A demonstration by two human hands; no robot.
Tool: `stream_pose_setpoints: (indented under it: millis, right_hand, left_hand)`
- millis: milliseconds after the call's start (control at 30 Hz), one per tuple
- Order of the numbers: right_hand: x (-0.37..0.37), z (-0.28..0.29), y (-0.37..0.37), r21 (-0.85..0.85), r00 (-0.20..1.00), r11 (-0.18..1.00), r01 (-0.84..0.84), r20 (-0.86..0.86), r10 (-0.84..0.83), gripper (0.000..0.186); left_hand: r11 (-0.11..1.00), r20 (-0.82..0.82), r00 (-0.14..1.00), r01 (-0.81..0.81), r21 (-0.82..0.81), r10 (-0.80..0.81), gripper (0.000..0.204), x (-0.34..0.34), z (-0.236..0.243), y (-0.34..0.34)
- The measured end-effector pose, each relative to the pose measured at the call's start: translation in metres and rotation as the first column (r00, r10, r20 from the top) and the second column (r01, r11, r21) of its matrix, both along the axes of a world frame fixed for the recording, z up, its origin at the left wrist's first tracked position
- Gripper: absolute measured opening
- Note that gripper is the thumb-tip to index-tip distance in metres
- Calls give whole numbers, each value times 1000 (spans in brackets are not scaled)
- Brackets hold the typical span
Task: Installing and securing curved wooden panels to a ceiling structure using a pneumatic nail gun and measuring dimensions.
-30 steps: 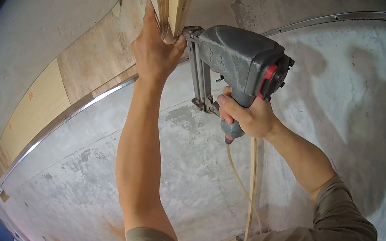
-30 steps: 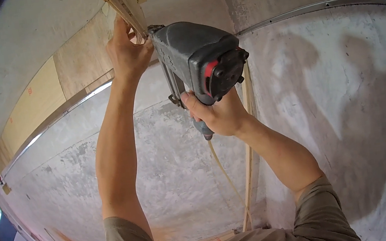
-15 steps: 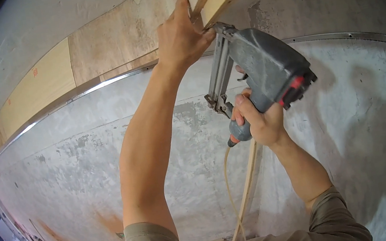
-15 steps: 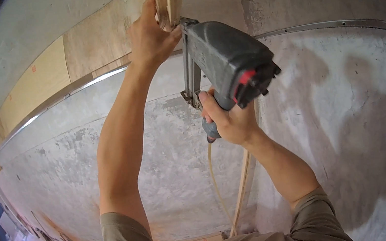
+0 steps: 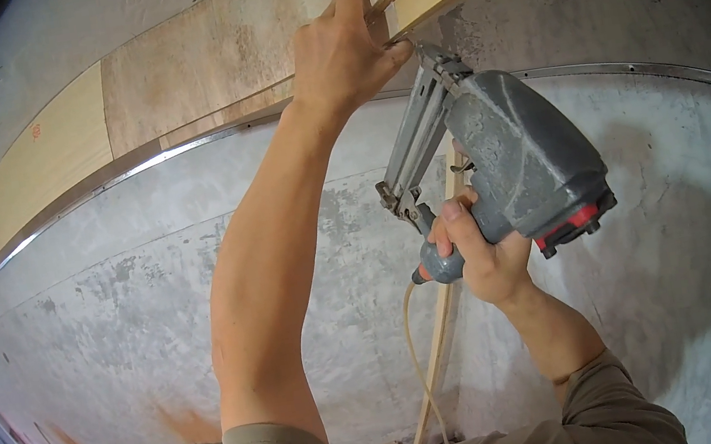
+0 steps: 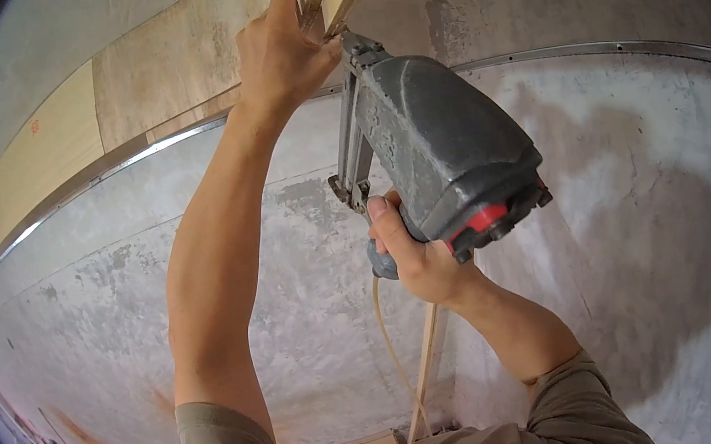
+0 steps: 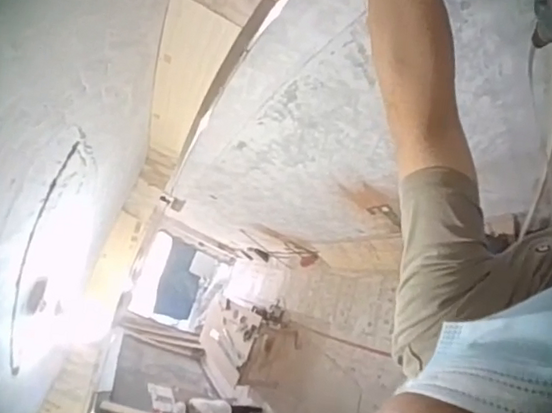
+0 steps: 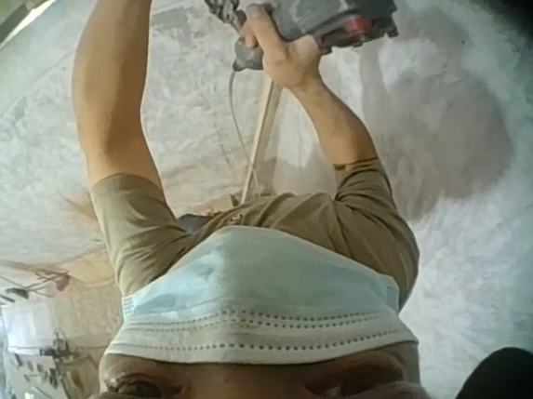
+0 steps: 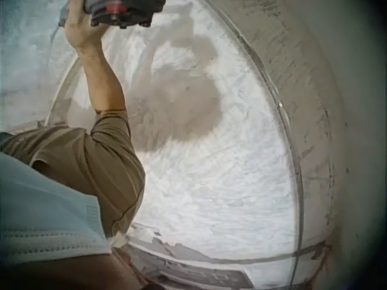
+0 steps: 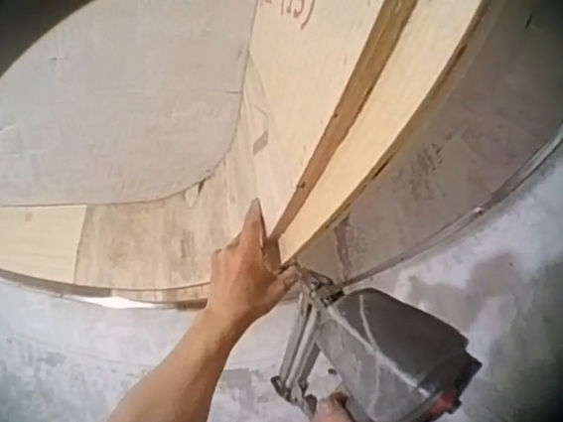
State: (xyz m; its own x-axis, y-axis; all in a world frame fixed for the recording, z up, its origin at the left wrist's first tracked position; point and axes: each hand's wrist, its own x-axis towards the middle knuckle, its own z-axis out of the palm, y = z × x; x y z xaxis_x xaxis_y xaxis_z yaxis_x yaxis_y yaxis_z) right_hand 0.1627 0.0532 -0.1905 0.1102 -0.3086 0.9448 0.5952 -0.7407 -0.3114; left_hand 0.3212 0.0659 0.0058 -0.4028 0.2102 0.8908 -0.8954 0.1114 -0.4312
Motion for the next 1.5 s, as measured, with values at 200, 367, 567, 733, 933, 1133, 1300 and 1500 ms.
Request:
stream_pose_setpoints:
  millis: [200, 367, 567, 733, 933, 1133, 1300, 1500]
  right_hand:
    - [7, 13, 3, 31, 997, 997, 75, -27, -74, 26]
    - [6, 14, 10, 12, 995, 995, 99, -5, -99, 20]
    - [9, 14, 17, 11, 986, 986, 165, -34, -165, 15]
    - [13, 13, 22, 41, 987, 987, 156, -30, -155, 15]
    - [23, 13, 19, 79, 986, 983, 166, 16, -168, 19]
    - [27, 12, 20, 40, 991, 994, 104, 78, -107, 19]
    - [29, 10, 18, 51, 992, 997, 58, 105, -63, 27]
    - [32, 10, 18, 56, 992, 997, 44, 115, -51, 29]
  left_hand:
    - [998, 13, 998, 57, 24, -58, 97, 1, 2, 0]
    - [999, 10, 999, 36, -13, -36, 97, 2, 1, 0]
    - [998, 23, 998, 56, -42, -55, 96, 1, 1, -1]
    - [998, 13, 998, 66, -15, -66, 96, 1, 1, 0]
    - [998, 14, 999, 48, -39, -47, 96, 1, 2, 0]
    - [999, -15, 1000, 4, 39, -3, 98, 2, 2, 1]
    - [999, 11, 999, 40, -20, -40, 98, 3, 1, -2]
    - [998, 0, 998, 57, 24, -57, 97, 2, 1, 1]
